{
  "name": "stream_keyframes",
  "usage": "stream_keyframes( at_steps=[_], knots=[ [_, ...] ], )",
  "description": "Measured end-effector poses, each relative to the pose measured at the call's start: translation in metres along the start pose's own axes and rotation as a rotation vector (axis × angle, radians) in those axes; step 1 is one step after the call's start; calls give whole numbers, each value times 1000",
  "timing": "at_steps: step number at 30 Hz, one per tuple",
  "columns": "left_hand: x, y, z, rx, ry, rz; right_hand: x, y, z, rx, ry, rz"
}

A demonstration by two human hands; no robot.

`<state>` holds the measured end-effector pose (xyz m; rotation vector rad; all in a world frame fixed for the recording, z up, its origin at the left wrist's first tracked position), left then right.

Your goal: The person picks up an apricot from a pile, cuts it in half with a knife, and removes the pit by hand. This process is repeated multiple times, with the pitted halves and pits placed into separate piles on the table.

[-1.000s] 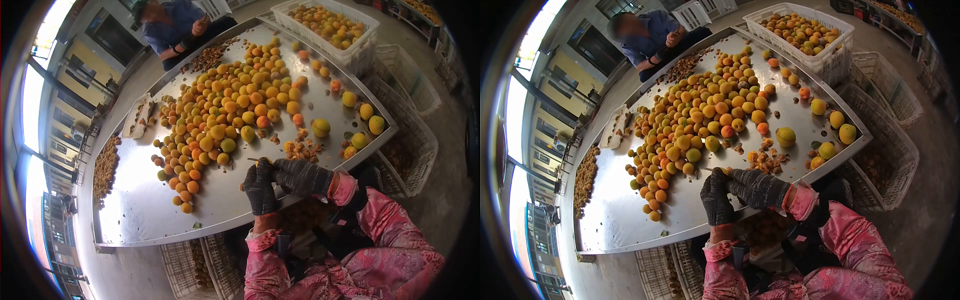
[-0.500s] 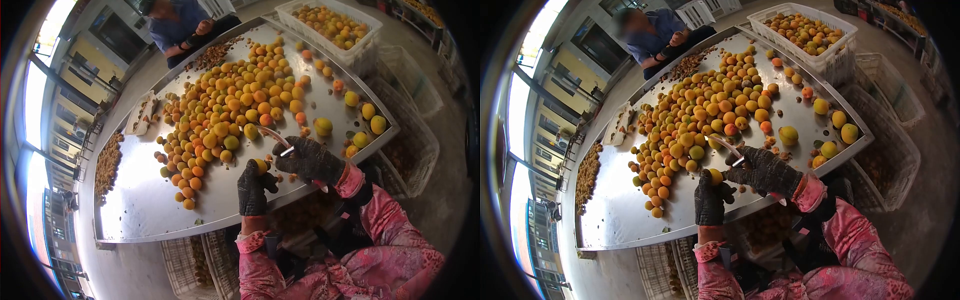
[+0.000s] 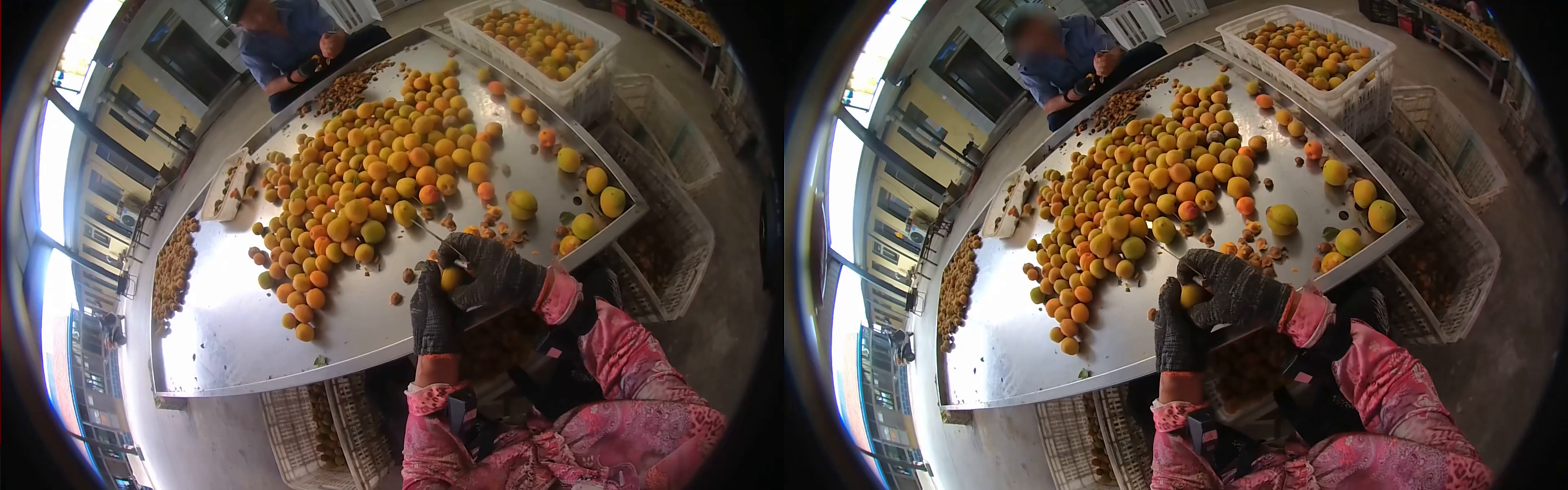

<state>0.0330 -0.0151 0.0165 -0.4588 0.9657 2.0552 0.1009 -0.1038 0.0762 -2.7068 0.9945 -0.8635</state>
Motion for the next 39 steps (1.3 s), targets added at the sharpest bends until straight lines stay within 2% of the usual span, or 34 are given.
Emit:
stream_keyframes(
  at_steps=[4,6,7,9,11,13,14,16,17,18,19,20,22,23,24,25,27,29,31,33,34,36,37,39],
  knots=[
    [-7,-4,-8,31,163,-41,2,6,-7,65,41,120],
    [-7,0,-5,-47,267,53,2,11,2,-100,-297,135],
    [-1,-5,-5,-47,267,52,1,14,2,-100,-298,135],
    [7,-20,-8,21,409,-96,0,19,5,-128,-582,148],
    [-3,-5,-4,10,395,-63,3,17,4,-163,-531,104],
    [-4,-1,-4,64,384,-209,3,16,8,-197,-479,59],
    [-5,7,-3,64,384,-210,2,16,14,-181,-531,49],
    [-1,28,5,-110,46,-136,4,19,17,-166,-581,38],
    [6,32,9,-110,47,-136,1,22,20,-250,-701,-2],
    [7,36,16,-153,-320,-271,-2,25,21,-333,-821,-43],
    [5,43,17,-192,-689,-404,1,25,17,-333,-822,-43],
    [7,53,10,-89,-783,-443,3,27,12,-340,-787,-64],
    [6,65,8,-109,-855,-440,2,27,11,-345,-753,-86],
    [8,69,8,-129,-925,-433,3,24,10,-221,-594,-51],
    [11,69,12,-207,-896,-381,4,22,7,-97,-434,-14],
    [11,67,13,-208,-898,-381,0,22,8,-96,-435,-13],
    [13,60,28,-305,-450,-217,-3,22,4,-23,-453,60],
    [0,53,27,-364,-426,-245,-7,21,2,35,-457,58],
    [-11,46,21,-387,-233,-261,-8,20,-1,90,-463,57],
    [-7,29,14,-403,-282,-310,-12,22,10,-154,-614,5],
    [-7,24,11,-413,-189,-271,-11,23,10,-156,-613,11],
    [-5,16,8,-419,-94,-231,-1,26,17,-243,-825,196],
    [-6,13,10,-477,-197,-253,3,25,15,-244,-824,199],
    [-10,11,12,-527,-301,-279,23,24,17,-311,-866,367]
  ],
)
Point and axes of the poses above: each hand's wrist, its own y-axis away from the middle knuckle, its own x-axis out of the back of the hand, z = x × y, the point moved 6 cm from there along -y, towards the middle knuckle, and after that the axes turned 11 degrees about y, right-handed, at the moved point
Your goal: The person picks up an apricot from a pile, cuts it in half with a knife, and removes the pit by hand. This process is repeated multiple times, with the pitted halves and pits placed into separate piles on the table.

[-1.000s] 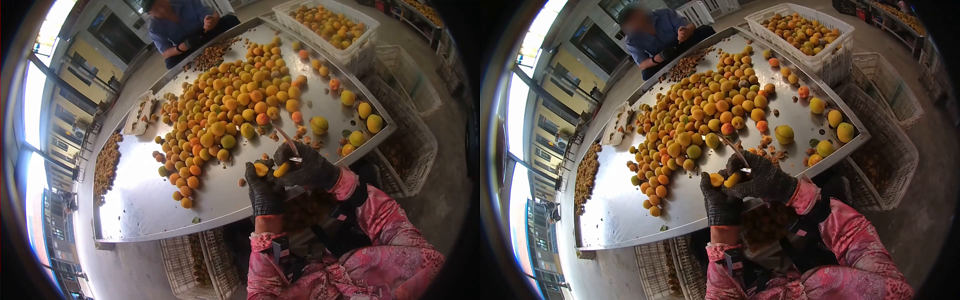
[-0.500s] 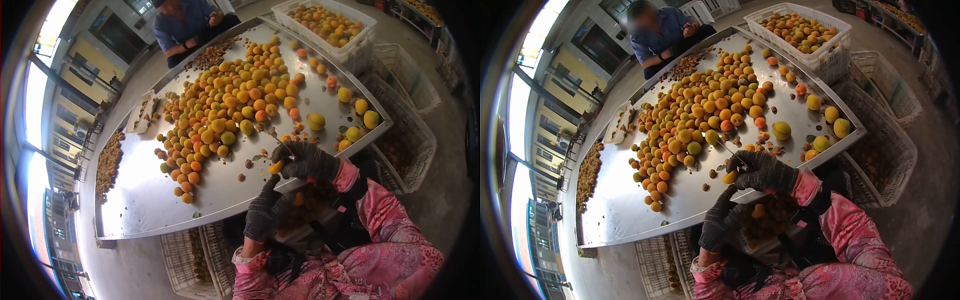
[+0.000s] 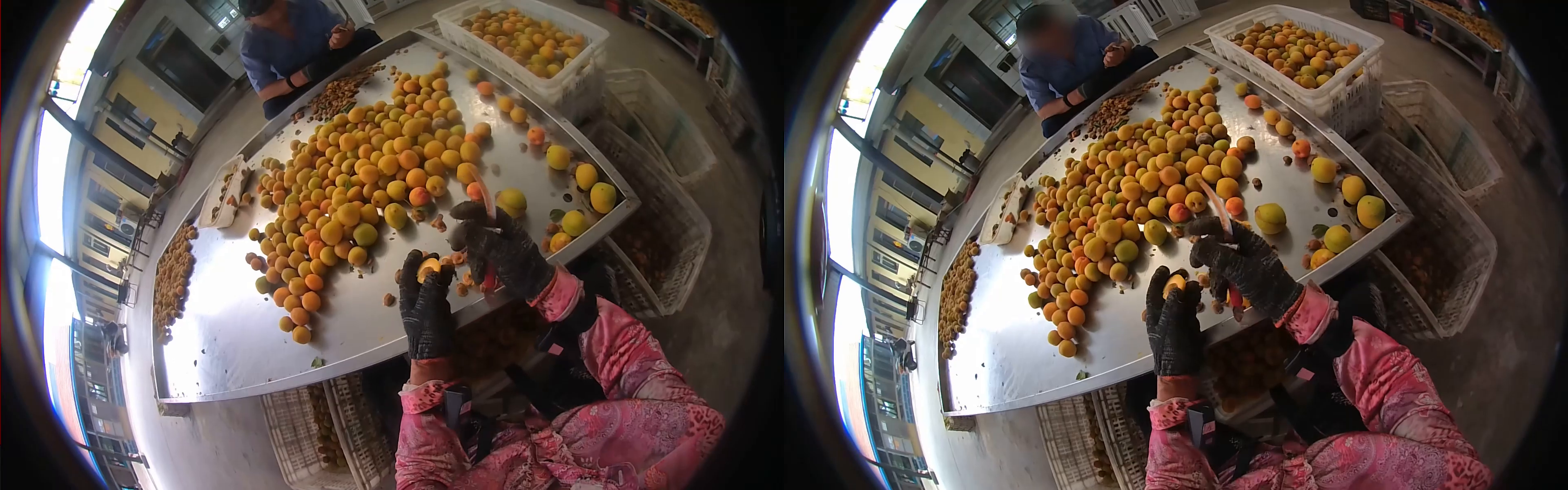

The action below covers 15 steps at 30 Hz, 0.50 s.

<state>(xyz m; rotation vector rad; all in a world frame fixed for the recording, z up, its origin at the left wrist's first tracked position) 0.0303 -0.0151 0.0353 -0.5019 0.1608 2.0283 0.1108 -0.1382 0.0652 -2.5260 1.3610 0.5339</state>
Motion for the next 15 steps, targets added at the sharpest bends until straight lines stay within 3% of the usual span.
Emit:
stream_keyframes(
  at_steps=[3,5,6,8,15],
  knots=[
    [3,-2,-11,137,154,73,10,-10,-13,124,-57,76],
    [-1,-3,-6,10,-60,-16,13,-13,-17,225,-145,142],
    [-1,-4,-7,13,-58,-16,11,-15,-18,224,-144,144],
    [-3,-5,-16,205,113,-25,11,-16,-24,280,-208,165],
    [-15,-9,-21,317,151,-118,10,-28,-27,300,-388,277]
  ],
)
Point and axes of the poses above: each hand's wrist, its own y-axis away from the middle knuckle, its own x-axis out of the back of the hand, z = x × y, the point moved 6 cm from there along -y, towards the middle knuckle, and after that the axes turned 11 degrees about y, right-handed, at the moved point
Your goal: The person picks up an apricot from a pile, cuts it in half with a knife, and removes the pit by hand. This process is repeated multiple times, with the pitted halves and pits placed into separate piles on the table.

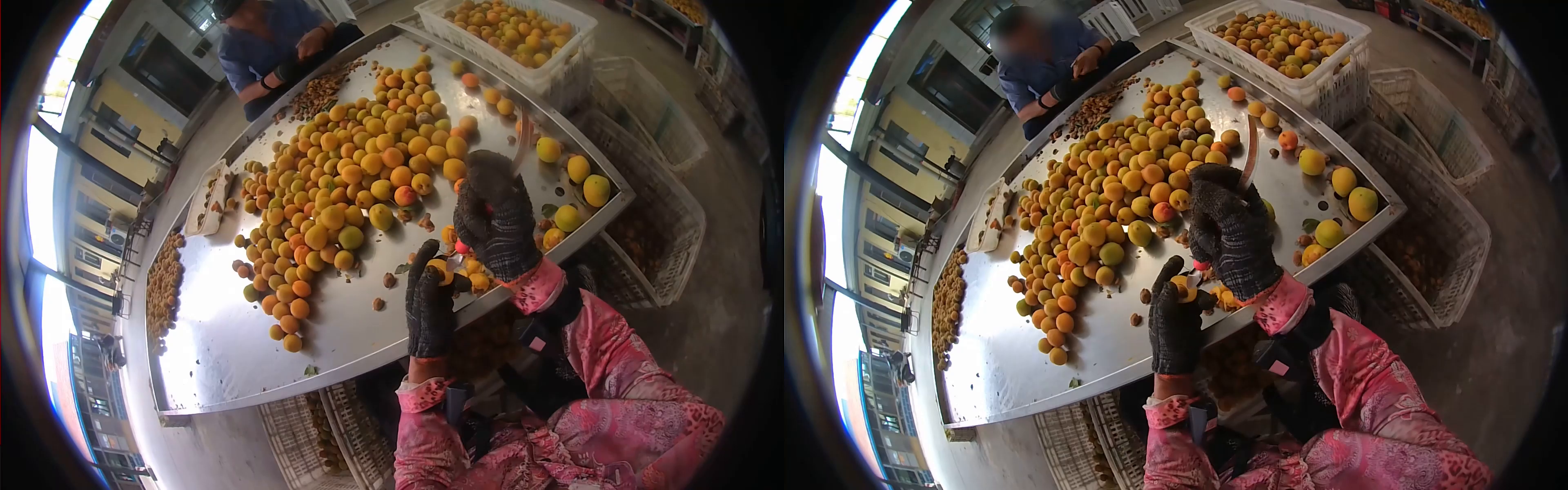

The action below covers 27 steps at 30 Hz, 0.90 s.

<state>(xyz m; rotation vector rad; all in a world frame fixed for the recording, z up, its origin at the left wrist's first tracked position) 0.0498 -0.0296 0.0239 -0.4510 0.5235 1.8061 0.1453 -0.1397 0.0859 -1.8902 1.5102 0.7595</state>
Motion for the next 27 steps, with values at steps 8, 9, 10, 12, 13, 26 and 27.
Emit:
stream_keyframes(
  at_steps=[8,9,10,12,13,26,27],
  knots=[
    [6,-13,-16,40,158,208,-3,-1,12,130,144,-65],
    [5,-14,-17,42,158,209,-2,-1,14,129,145,-64],
    [6,-14,-18,30,154,237,-2,0,16,130,132,-81],
    [5,-14,-20,18,148,267,-4,2,19,129,119,-97],
    [5,-14,-19,-24,123,327,-4,3,20,134,191,-48],
    [-12,-3,8,-704,-1027,198,26,-16,49,-129,-8,193],
    [-8,-5,4,-703,-1028,197,22,-15,44,-129,-9,193]
  ],
)
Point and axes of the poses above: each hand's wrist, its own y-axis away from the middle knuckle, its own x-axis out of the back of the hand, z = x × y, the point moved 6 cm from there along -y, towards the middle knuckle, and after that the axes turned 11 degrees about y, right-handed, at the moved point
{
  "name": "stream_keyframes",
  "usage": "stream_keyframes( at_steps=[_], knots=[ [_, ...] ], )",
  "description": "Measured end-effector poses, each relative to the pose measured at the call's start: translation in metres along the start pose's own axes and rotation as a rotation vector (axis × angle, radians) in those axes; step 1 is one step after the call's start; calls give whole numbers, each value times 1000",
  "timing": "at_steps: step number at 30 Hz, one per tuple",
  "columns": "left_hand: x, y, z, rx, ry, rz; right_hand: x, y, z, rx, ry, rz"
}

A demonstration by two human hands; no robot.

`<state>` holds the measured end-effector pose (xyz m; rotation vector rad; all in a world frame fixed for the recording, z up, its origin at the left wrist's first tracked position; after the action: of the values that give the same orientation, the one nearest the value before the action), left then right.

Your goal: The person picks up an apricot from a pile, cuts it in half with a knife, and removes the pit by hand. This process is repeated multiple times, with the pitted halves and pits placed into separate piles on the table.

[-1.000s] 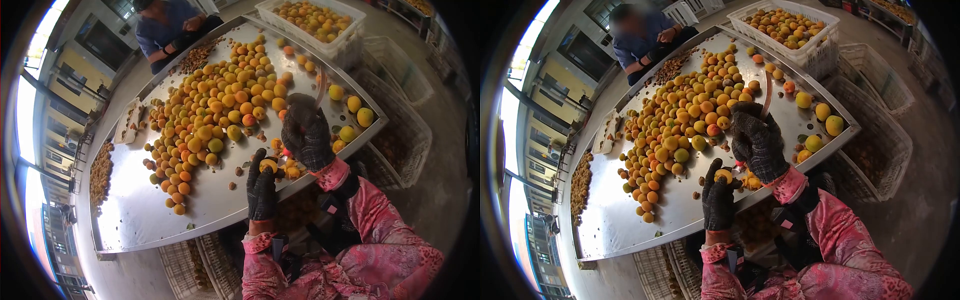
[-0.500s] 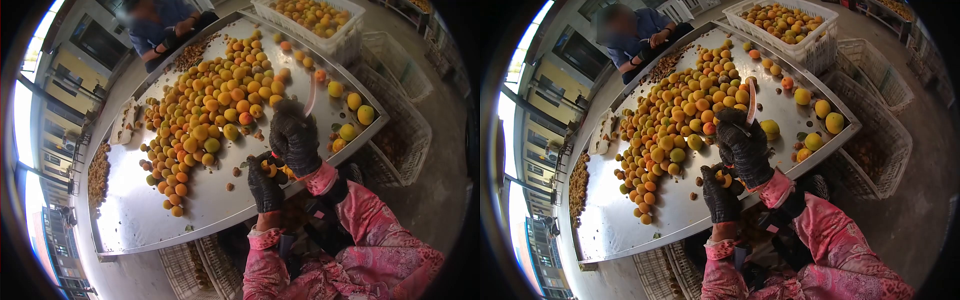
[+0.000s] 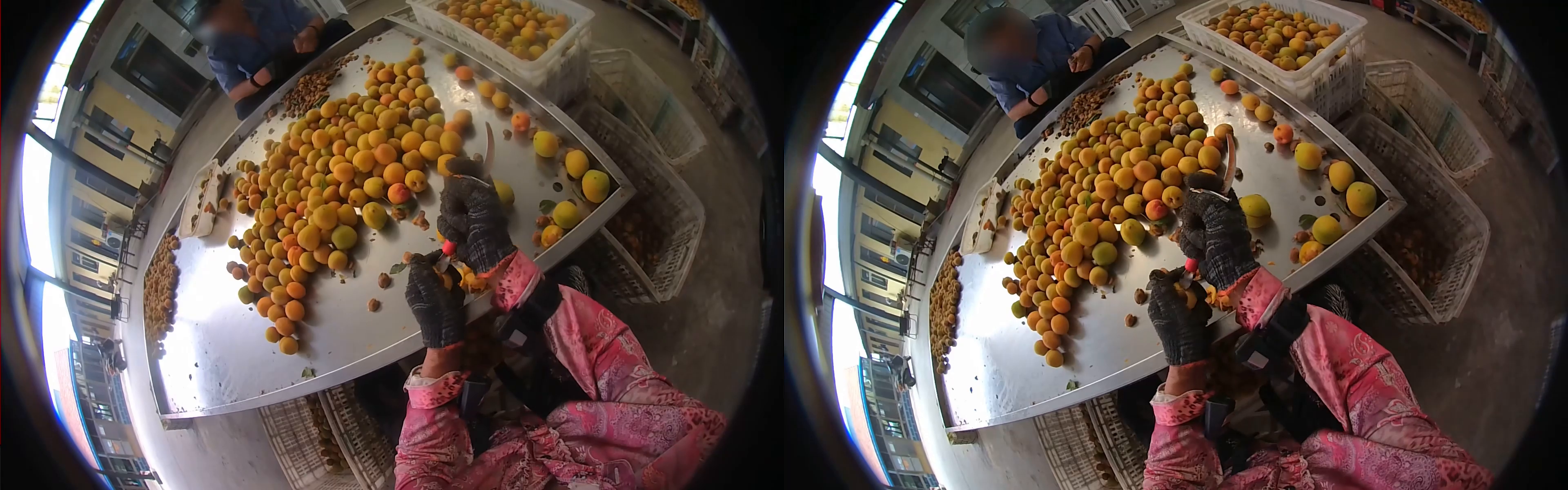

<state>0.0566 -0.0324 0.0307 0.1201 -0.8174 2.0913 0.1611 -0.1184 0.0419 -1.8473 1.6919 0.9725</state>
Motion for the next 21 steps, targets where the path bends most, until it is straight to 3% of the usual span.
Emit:
stream_keyframes(
  at_steps=[2,3,6,11,15,17,18,20,21],
  knots=[
    [-12,2,-4,-152,-291,-126,-11,4,-5,-39,103,-94],
    [-13,4,-6,-153,-291,-126,-12,4,-4,-38,103,-94],
    [-14,1,-2,-67,-109,-200,-18,6,-6,33,164,-224],
    [-12,0,-14,274,-39,-287,-5,-4,16,-124,-161,-302],
    [-5,-5,-6,146,-29,-226,-11,6,10,-87,-107,-363],
    [-9,1,-26,186,-95,-381,-34,27,-4,81,246,-438],
    [-8,1,-26,187,-96,-382,-35,29,-1,80,245,-436],
    [-8,-1,-24,206,53,-347,-57,52,-15,787,836,-639],
    [-8,-1,-21,216,127,-328,-63,56,-8,741,945,-802]
  ],
)
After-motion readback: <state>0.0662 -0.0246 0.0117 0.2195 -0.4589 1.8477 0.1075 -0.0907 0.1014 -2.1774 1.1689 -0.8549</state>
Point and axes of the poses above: each hand's wrist, its own y-axis away from the middle knuckle, its own x-axis out of the back of the hand, z = x × y, the point moved 6 cm from there along -y, towards the middle knuckle, and after that the axes turned 11 degrees about y, right-handed, at the moved point
